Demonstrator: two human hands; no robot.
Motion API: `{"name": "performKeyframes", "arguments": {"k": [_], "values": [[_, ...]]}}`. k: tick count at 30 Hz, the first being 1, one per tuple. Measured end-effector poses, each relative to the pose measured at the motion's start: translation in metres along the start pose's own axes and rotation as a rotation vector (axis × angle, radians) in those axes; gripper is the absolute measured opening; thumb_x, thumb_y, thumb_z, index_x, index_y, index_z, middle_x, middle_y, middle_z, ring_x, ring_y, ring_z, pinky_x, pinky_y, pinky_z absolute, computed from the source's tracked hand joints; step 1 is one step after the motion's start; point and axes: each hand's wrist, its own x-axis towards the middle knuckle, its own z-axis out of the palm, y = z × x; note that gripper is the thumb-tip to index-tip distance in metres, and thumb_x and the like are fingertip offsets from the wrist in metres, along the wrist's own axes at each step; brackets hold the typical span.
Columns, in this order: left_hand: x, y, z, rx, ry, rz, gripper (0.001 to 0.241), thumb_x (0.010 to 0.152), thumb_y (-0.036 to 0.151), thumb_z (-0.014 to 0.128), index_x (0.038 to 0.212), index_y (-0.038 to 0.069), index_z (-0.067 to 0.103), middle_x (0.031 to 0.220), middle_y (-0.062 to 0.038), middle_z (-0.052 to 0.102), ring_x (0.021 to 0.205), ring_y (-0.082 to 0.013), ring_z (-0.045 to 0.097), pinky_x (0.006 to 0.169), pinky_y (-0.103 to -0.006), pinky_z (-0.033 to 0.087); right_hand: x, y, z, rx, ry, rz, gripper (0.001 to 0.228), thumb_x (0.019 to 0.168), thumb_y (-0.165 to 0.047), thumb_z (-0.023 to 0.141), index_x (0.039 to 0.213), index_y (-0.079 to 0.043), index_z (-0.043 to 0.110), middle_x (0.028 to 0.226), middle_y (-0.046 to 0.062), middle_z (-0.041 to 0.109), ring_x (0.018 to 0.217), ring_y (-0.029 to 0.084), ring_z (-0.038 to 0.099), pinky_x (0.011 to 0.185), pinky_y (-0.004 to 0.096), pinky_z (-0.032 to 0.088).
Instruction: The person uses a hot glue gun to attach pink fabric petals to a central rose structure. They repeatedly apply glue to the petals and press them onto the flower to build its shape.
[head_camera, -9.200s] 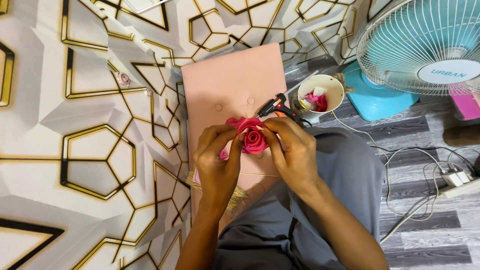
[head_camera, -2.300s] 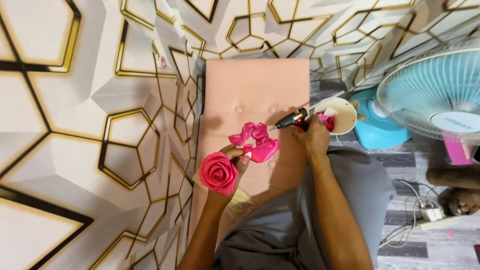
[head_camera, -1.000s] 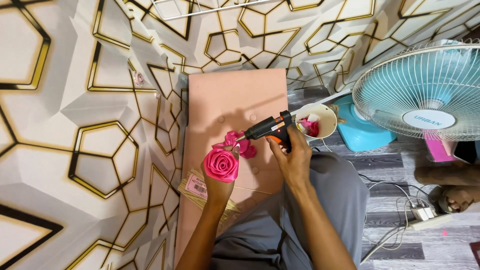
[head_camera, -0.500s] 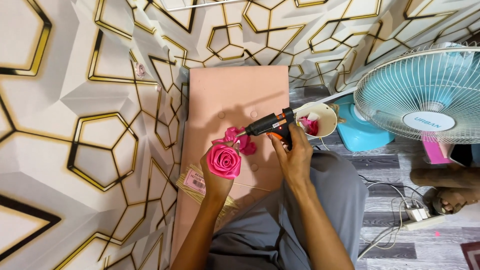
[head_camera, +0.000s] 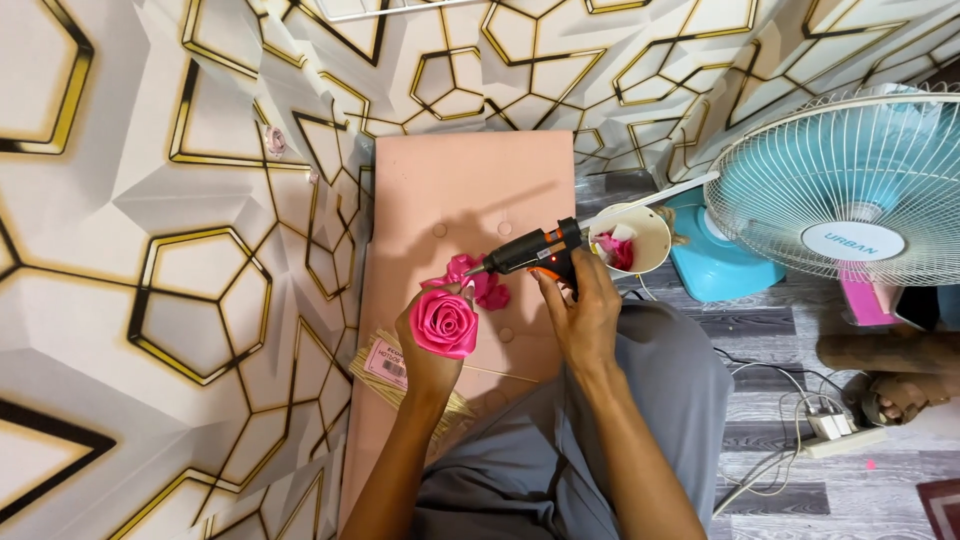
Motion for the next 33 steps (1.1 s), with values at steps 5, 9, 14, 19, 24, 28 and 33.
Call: {"name": "performKeyframes", "arguments": {"k": [5, 9, 14, 19, 24, 28, 33], "values": [[0.0001, 0.0020, -0.0012, 0.003, 0.010, -0.009, 0.011, 0.100, 0.016, 0.079, 0.107, 0.009, 0.076, 0.090, -0.010, 0.071, 0.080, -0.0192, 0.068, 0.079, -0.0367, 0.059, 0.0052, -0.0080, -0.0055, 0.015, -0.001, 0.010, 0.038, 0.090, -0.020, 0.091, 0.110, 0.004, 0.069, 0.088, 0.016, 0.065, 0.081, 0.039, 0.072, 0.072, 0.043, 0.059], [0.0001, 0.0032, -0.0019, 0.008, 0.019, -0.022, 0.011, 0.100, 0.016, 0.079, 0.107, 0.009, 0.077, 0.090, -0.010, 0.071, 0.080, -0.0188, 0.068, 0.079, -0.0366, 0.059, 0.0045, -0.0073, -0.0054, 0.007, -0.003, -0.001, 0.037, 0.091, -0.021, 0.090, 0.110, 0.003, 0.069, 0.088, 0.016, 0.065, 0.081, 0.039, 0.072, 0.072, 0.043, 0.058], [0.0020, 0.0042, -0.0038, 0.011, 0.025, -0.035, 0.011, 0.099, 0.016, 0.080, 0.108, 0.009, 0.077, 0.090, -0.010, 0.071, 0.080, -0.0184, 0.067, 0.079, -0.0365, 0.059, 0.0039, -0.0065, -0.0053, -0.005, 0.005, -0.014, 0.038, 0.091, -0.021, 0.090, 0.110, 0.003, 0.069, 0.088, 0.016, 0.065, 0.081, 0.039, 0.071, 0.073, 0.043, 0.058], [0.0009, 0.0058, -0.0074, 0.018, 0.036, -0.049, 0.011, 0.099, 0.016, 0.080, 0.108, 0.009, 0.077, 0.089, -0.009, 0.071, 0.080, -0.0178, 0.067, 0.080, -0.0364, 0.058, 0.0058, -0.0088, -0.0051, -0.044, 0.021, -0.027, 0.039, 0.091, -0.022, 0.090, 0.111, 0.004, 0.069, 0.089, 0.017, 0.065, 0.080, 0.039, 0.071, 0.073, 0.044, 0.058], [0.0025, 0.0073, -0.0054, 0.021, 0.040, -0.063, 0.011, 0.099, 0.016, 0.080, 0.108, 0.009, 0.077, 0.089, -0.009, 0.071, 0.080, -0.0174, 0.066, 0.080, -0.0363, 0.058, 0.0053, -0.0047, -0.0056, -0.049, 0.020, -0.034, 0.039, 0.092, -0.023, 0.089, 0.112, 0.003, 0.069, 0.089, 0.016, 0.065, 0.080, 0.038, 0.071, 0.071, 0.043, 0.058], [0.0037, 0.0090, -0.0059, 0.026, 0.048, -0.073, 0.012, 0.099, 0.016, 0.081, 0.108, 0.010, 0.077, 0.089, -0.009, 0.071, 0.080, -0.0170, 0.066, 0.081, -0.0362, 0.058, 0.0050, -0.0054, -0.0050, -0.056, 0.030, -0.033, 0.039, 0.092, -0.023, 0.089, 0.113, 0.004, 0.069, 0.090, 0.016, 0.066, 0.078, 0.038, 0.071, 0.070, 0.043, 0.058], [0.0040, 0.0099, -0.0079, 0.032, 0.049, -0.086, 0.012, 0.099, 0.017, 0.081, 0.108, 0.010, 0.077, 0.089, -0.008, 0.071, 0.080, -0.0166, 0.066, 0.081, -0.0361, 0.058, 0.0075, -0.0086, -0.0064, -0.053, 0.043, -0.029, 0.037, 0.093, -0.022, 0.088, 0.111, 0.003, 0.070, 0.089, 0.015, 0.066, 0.077, 0.036, 0.071, 0.069, 0.042, 0.058]]}}
